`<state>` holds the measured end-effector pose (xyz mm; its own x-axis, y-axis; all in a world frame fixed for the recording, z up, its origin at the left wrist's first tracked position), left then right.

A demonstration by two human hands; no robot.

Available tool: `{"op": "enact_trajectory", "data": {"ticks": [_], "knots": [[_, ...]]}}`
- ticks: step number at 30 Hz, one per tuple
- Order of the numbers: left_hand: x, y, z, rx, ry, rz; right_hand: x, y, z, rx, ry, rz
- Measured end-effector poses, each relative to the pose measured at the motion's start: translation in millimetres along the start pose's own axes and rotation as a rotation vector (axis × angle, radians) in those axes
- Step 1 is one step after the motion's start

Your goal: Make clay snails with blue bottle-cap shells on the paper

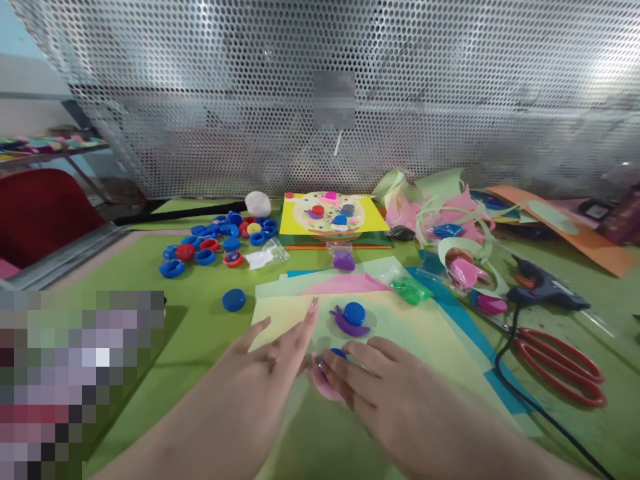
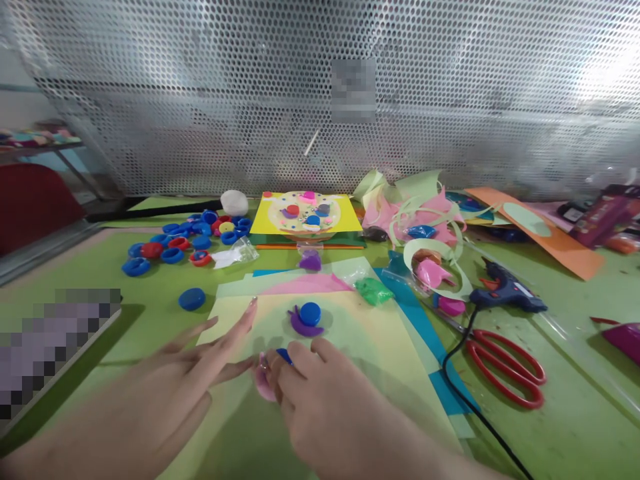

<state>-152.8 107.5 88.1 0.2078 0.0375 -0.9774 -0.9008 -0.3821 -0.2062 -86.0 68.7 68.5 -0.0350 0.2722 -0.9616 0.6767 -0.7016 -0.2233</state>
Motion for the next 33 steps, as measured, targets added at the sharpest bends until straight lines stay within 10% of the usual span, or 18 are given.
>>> {"op": "enact_trajectory", "data": {"ticks": [25,33], "knots": [[21.4,0,3,0.013,-0.044,0.183,-4,4,-6,-0.057,-0.143,-0.007],[12.5,1,0,0.035,-0.091,0.186,-4,-5,-28,0.183,-0.131,-0.110]]}}
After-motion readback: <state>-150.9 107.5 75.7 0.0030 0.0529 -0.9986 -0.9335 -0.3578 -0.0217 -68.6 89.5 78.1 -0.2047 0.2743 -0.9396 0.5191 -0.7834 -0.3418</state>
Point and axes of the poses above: each hand's wrist, its own y-axis away from the middle knuckle, its own x-axis out of the palm, z = x × y, the point moved 9 cm from there along -y, towards the middle knuckle, and after that the axes turned 9 degrees about x, right-handed, at the moved point
